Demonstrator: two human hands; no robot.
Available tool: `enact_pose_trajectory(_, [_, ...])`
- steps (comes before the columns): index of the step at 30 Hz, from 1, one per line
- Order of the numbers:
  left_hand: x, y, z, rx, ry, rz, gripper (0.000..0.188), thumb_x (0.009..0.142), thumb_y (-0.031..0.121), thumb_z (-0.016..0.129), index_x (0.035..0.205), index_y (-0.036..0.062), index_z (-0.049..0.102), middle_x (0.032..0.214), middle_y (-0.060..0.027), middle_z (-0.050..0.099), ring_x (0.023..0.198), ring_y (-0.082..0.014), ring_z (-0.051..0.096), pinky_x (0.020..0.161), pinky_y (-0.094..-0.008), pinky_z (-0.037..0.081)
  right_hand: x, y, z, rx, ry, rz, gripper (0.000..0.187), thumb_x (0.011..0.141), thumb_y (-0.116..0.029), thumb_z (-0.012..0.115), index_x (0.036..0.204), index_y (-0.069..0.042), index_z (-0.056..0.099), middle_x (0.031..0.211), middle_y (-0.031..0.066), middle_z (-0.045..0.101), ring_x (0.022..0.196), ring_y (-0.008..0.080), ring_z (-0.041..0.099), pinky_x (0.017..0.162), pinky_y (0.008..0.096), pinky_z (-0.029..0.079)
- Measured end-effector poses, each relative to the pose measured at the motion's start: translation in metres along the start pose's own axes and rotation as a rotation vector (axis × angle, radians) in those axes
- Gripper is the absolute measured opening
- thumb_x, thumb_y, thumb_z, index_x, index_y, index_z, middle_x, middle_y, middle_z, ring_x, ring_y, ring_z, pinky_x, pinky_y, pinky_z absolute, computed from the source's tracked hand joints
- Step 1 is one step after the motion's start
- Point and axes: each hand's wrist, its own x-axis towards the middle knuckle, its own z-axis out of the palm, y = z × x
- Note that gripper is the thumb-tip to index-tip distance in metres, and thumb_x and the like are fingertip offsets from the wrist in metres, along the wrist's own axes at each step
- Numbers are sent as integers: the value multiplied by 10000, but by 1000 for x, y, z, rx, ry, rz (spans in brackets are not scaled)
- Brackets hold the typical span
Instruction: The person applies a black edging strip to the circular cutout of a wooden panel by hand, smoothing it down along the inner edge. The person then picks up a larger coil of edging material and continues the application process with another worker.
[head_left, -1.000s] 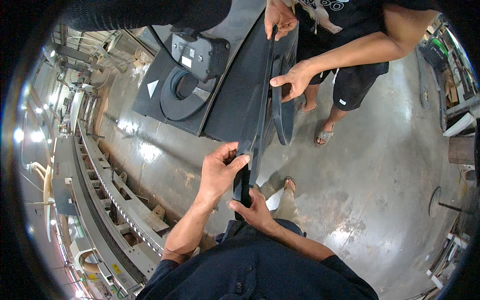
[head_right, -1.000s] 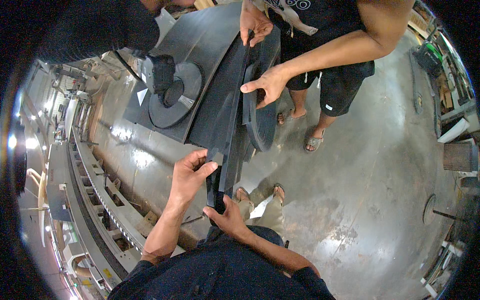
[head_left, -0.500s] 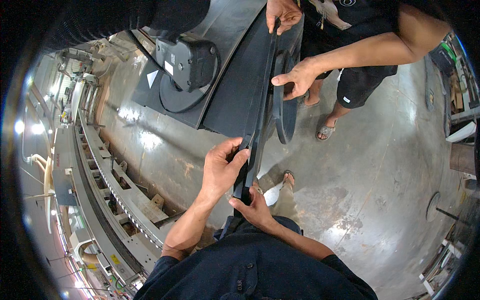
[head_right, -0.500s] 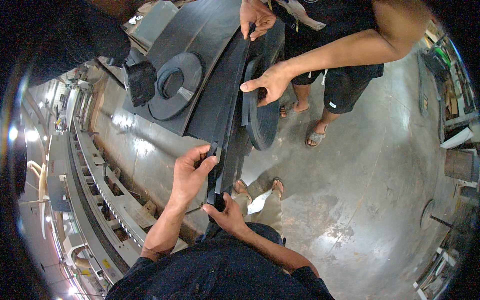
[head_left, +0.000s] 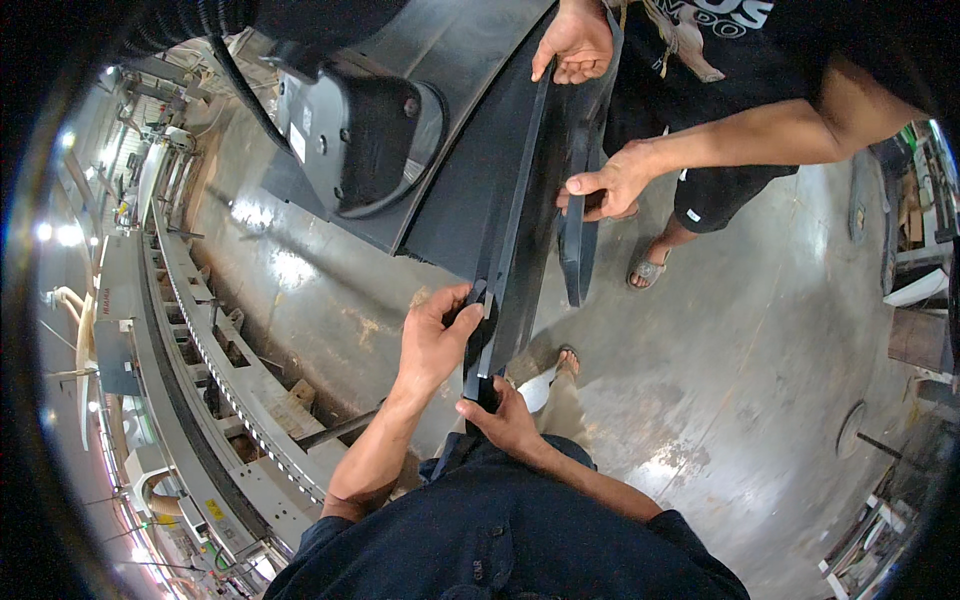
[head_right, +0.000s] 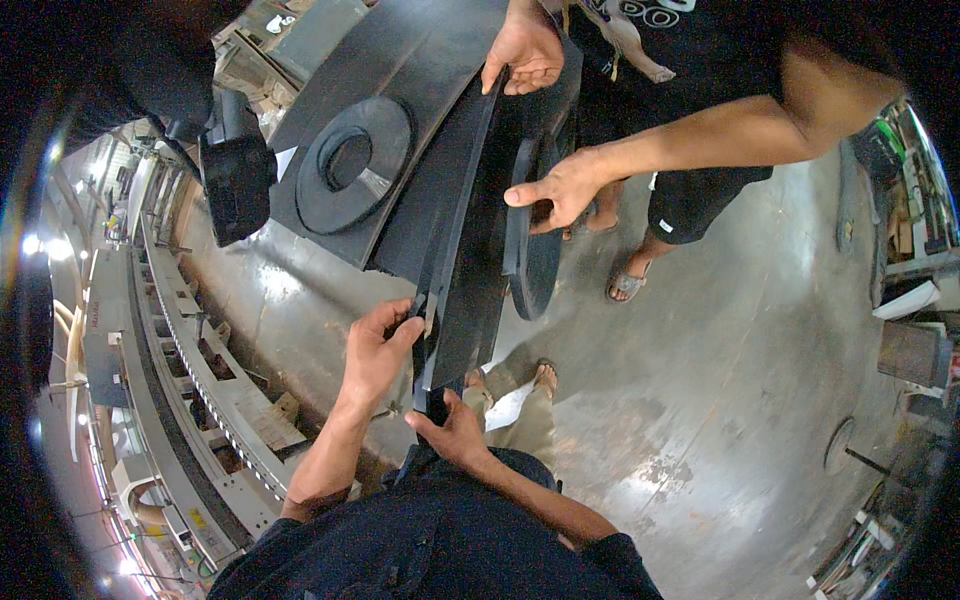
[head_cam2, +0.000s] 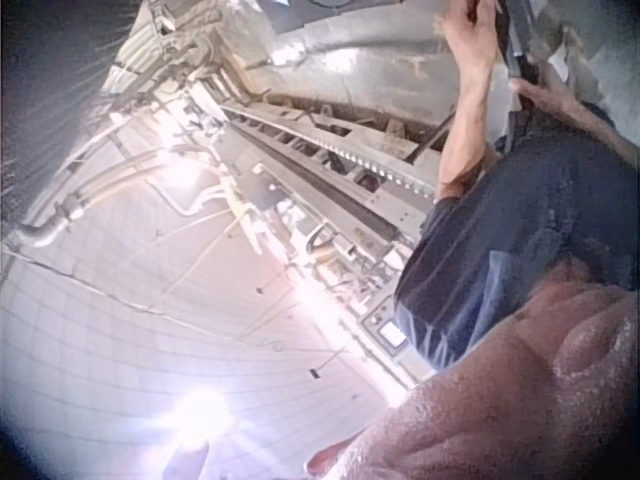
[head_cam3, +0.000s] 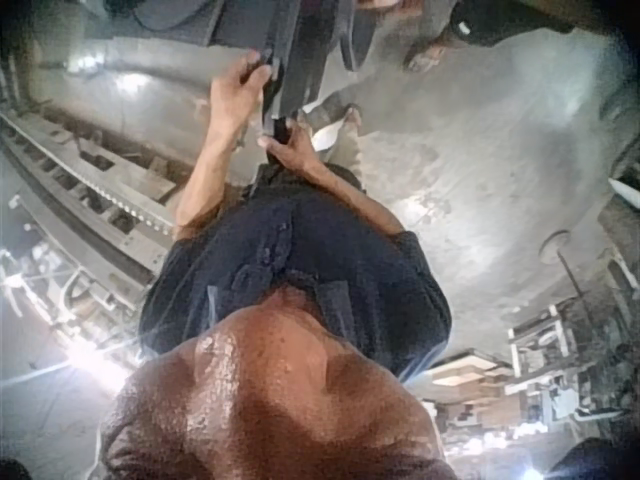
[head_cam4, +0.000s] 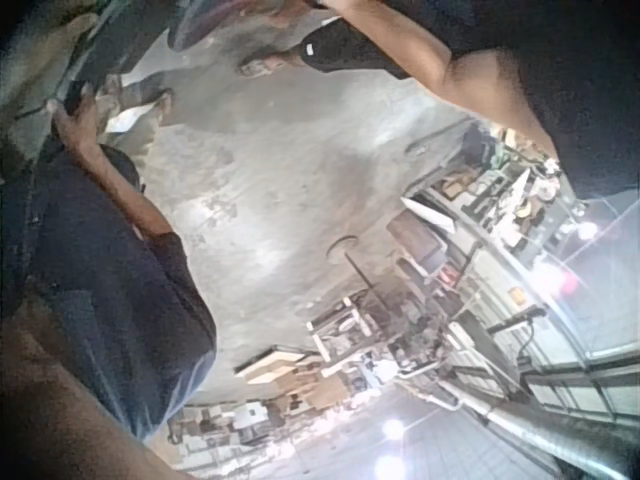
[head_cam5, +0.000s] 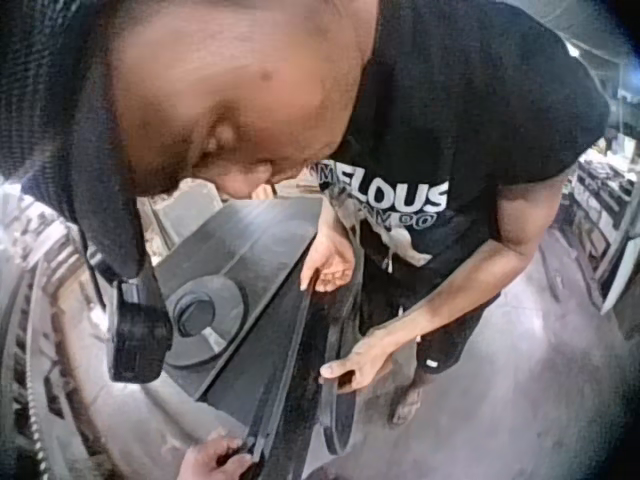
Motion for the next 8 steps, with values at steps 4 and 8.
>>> enact_pose_trajectory(4, [-3,-3,-8,-40,11,-21,245,866,98,651,1078,-23,652,762,-6,641,695,-57,544,644,-238,467,-1,5,-1,-94,-8,42,445,811,-357,771,991,-1,575,803,11,585,738,90,533,639,269,454])
enact_pose_trajectory(8, [0,-12,-14,-7,148,53,256,864,96,662,1090,-24,653,775,-16,652,716,-59,550,663,-241,474,0,6,-2,-152,-35,101,511,804,-415,763,1021,4,569,790,40,582,736,113,540,622,285,461])
